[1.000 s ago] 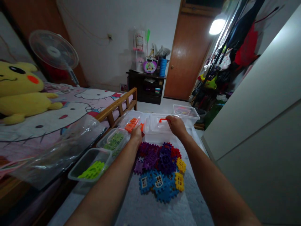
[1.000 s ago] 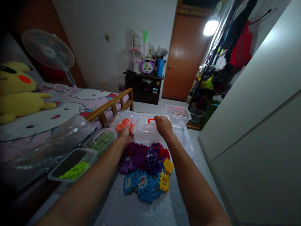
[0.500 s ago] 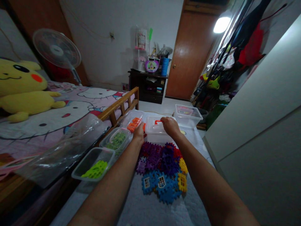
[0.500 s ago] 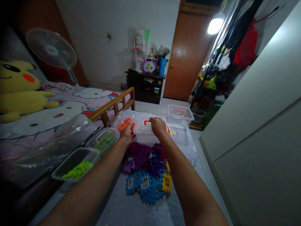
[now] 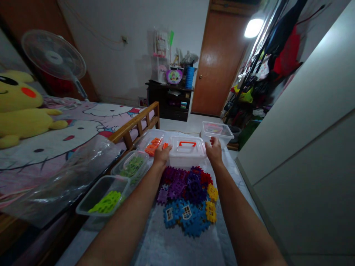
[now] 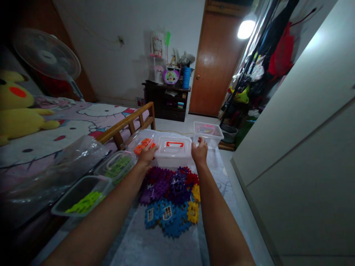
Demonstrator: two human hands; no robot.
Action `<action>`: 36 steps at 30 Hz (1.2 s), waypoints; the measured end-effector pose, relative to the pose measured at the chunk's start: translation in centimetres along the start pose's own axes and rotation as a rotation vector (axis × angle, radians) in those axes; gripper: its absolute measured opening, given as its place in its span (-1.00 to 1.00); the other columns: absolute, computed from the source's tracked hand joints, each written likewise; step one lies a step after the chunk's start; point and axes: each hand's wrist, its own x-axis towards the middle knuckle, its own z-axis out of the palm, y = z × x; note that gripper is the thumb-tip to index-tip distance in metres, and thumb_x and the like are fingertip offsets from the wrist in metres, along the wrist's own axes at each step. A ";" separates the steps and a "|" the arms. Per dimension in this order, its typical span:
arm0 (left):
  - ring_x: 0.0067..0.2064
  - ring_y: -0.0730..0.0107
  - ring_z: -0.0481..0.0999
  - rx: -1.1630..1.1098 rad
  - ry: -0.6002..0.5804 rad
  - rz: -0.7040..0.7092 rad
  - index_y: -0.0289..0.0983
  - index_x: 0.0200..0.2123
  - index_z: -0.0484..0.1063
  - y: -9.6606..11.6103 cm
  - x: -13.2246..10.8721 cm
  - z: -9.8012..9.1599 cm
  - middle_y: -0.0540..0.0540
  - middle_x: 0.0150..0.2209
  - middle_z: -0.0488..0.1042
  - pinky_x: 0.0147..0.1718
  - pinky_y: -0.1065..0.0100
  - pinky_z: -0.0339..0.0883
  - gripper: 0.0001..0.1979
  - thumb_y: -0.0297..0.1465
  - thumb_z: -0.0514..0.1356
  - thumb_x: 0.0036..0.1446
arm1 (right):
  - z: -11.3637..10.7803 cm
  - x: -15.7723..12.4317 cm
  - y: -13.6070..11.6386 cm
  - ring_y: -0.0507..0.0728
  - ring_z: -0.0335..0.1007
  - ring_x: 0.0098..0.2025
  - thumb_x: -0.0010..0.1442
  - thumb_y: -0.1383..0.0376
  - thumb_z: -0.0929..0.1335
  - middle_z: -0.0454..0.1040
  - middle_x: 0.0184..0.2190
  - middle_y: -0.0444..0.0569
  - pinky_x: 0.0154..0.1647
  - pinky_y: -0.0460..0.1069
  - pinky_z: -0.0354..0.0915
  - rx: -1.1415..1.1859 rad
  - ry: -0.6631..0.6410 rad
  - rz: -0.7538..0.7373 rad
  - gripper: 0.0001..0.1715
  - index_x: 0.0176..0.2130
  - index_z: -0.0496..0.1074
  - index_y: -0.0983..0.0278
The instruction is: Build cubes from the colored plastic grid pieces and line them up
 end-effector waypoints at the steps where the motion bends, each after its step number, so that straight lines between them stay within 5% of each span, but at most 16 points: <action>1: -0.38 0.31 0.48 0.027 0.012 0.042 -0.28 -0.40 0.49 0.1 0.0 0.0 -0.01 -0.46 0.49 -0.36 0.37 0.29 -0.85 -0.37 0.31 -0.11 | -0.3 -0.3 0.8 0.25 0.34 0.05 0.07 0.20 0.35 0.41 0.06 0.21 0.07 0.08 0.27 0.086 -0.017 0.149 -0.38 0.11 0.30 0.35; 4: -0.17 0.18 0.52 0.135 0.055 0.148 -0.25 -0.39 0.48 0.3 0.0 0.0 -0.06 -0.37 0.53 -0.19 0.34 0.30 -0.86 -0.43 0.31 -0.12 | -0.3 -1.7 2.2 0.21 0.42 -0.05 -0.01 0.04 0.40 0.45 -0.01 0.16 -0.14 0.01 0.36 0.243 -0.153 0.383 -0.28 0.08 0.30 0.30; 9: 0.07 0.02 0.48 0.404 0.041 0.267 -0.25 -0.20 0.48 0.7 0.1 0.3 -0.24 -0.12 0.57 0.04 0.23 0.24 -0.78 -0.48 0.21 0.03 | 0.8 -3.4 2.2 0.12 0.44 -0.16 0.01 0.10 0.36 0.50 -0.10 0.02 -0.24 -0.05 0.34 0.383 -0.277 0.362 -0.44 0.01 0.32 0.23; 16: 0.20 0.06 0.41 0.715 0.002 0.315 -0.36 0.05 0.40 1.1 -0.5 1.0 -0.37 0.06 0.51 0.13 0.21 0.22 -0.65 -0.51 0.04 0.21 | 1.2 -2.7 2.3 0.22 0.40 -0.10 0.12 0.22 0.25 0.49 -0.14 0.10 -0.01 0.08 0.31 0.087 -0.199 0.030 -0.61 -0.05 0.32 0.29; 24: 0.08 -0.04 0.51 0.997 -0.039 0.325 -0.48 0.08 0.35 2.2 -1.7 1.2 -0.50 -0.03 0.52 0.02 0.16 0.33 -0.60 -0.59 -0.07 0.23 | 1.8 -2.0 3.0 0.27 0.39 0.00 0.19 0.41 0.15 0.49 -0.07 0.23 0.11 0.13 0.27 -0.162 -0.165 -0.238 -0.56 0.03 0.35 0.38; 28: 0.07 -0.11 0.51 1.008 -0.046 0.327 -0.49 0.04 0.38 2.5 -2.1 1.3 -0.52 -0.06 0.52 0.00 0.10 0.33 -0.63 -0.58 -0.06 0.23 | 2.0 -2.2 2.8 0.27 0.39 0.06 0.20 0.47 0.12 0.48 -0.01 0.30 0.15 0.13 0.26 -0.210 -0.157 -0.302 -0.53 0.05 0.35 0.46; 36: 0.15 -0.02 0.44 0.606 0.005 0.175 -0.31 -0.11 0.43 2.3 -0.9 1.0 -0.35 -0.03 0.54 0.09 0.16 0.25 -0.74 -0.55 0.13 0.11 | 1.9 -1.8 3.4 0.26 0.34 0.15 0.23 0.37 0.16 0.46 0.07 0.25 0.26 0.18 0.17 -0.120 -0.169 -0.325 -0.51 0.11 0.36 0.41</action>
